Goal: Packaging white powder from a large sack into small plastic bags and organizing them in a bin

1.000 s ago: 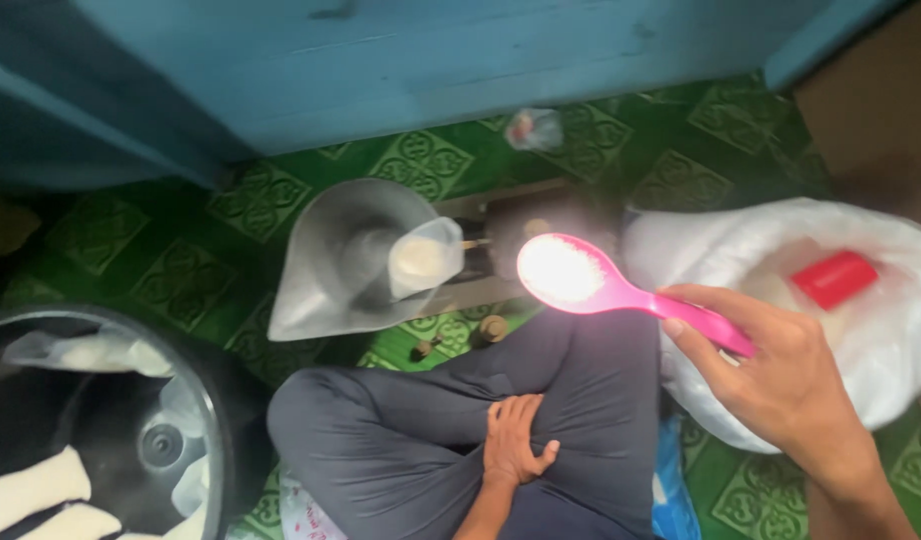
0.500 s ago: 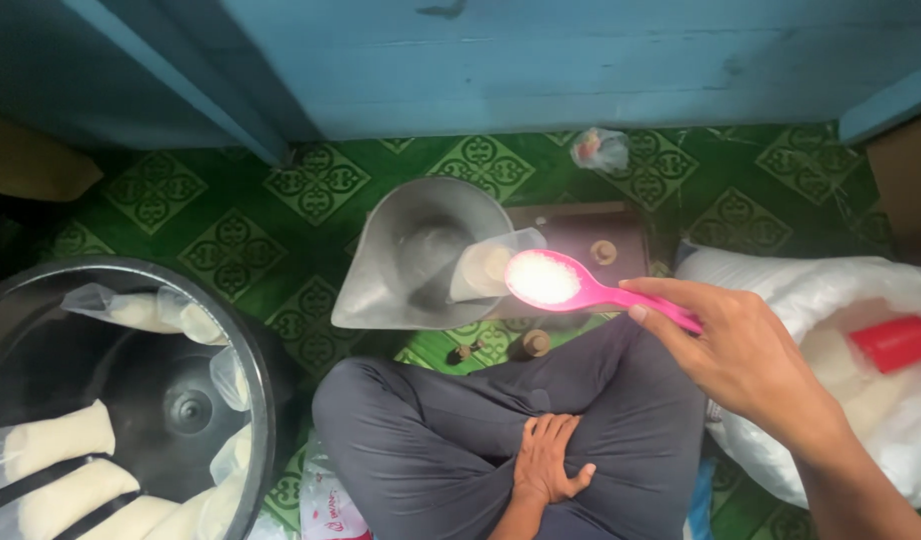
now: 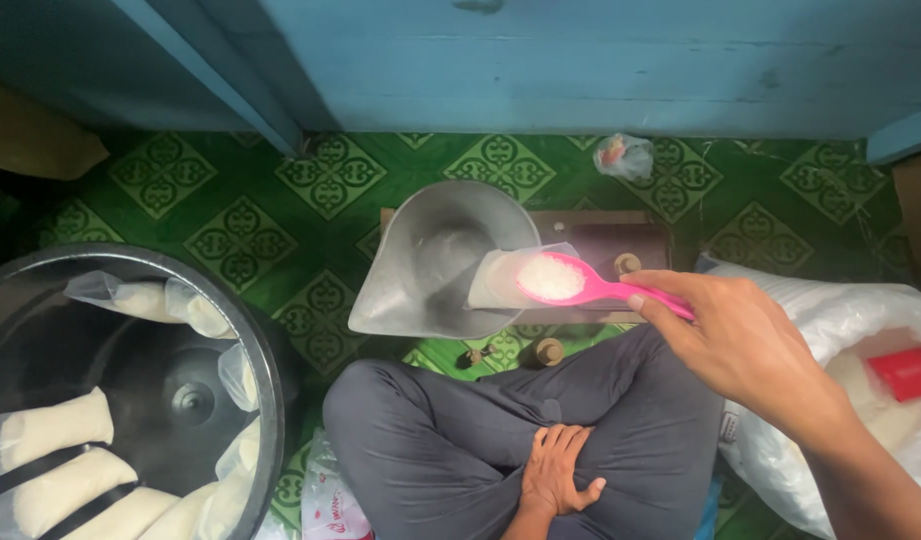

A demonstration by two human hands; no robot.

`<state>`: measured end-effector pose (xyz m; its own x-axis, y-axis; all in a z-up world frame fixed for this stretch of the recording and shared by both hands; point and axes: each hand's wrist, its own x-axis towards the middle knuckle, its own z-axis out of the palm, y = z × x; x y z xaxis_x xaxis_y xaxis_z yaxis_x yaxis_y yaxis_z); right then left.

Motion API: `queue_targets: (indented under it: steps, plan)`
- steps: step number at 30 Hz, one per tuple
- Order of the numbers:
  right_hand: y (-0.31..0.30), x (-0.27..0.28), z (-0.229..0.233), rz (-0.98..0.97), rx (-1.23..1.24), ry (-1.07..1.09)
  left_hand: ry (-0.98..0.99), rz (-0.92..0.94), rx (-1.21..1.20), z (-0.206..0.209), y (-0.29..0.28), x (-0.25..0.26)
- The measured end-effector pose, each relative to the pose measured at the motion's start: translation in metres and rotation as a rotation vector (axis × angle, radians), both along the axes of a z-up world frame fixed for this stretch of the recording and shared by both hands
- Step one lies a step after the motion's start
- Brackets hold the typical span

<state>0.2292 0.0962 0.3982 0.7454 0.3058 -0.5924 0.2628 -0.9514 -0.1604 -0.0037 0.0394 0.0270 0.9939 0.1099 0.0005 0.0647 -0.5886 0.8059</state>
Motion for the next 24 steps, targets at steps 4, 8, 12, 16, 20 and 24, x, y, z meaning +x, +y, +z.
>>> queue_targets:
  steps: [4, 8, 12, 16, 20, 24]
  plan:
    - [0.009, 0.002, -0.007, 0.050, -0.016, -0.003, -0.003, 0.003, -0.001, -0.006, -0.002, 0.000]
    - [0.017, 0.000, -0.010, 0.085, -0.034, 0.007, 0.004, -0.002, -0.006, -0.004, 0.000, 0.000]
    - [0.026, -0.002, -0.006, 0.110, -0.059, 0.031, -0.002, 0.000, -0.017, -0.004, 0.001, 0.001]
    - [0.025, -0.004, -0.010, 0.152, -0.045, 0.008, 0.011, -0.003, -0.039, -0.008, -0.001, 0.000]
    - [0.023, -0.004, -0.014, 0.142, -0.063, -0.006, 0.051, -0.023, -0.034, -0.009, -0.002, 0.000]
    - [0.022, -0.005, -0.015, 0.129, -0.080, -0.020, -0.001, -0.003, 0.004, -0.005, 0.000, 0.000]
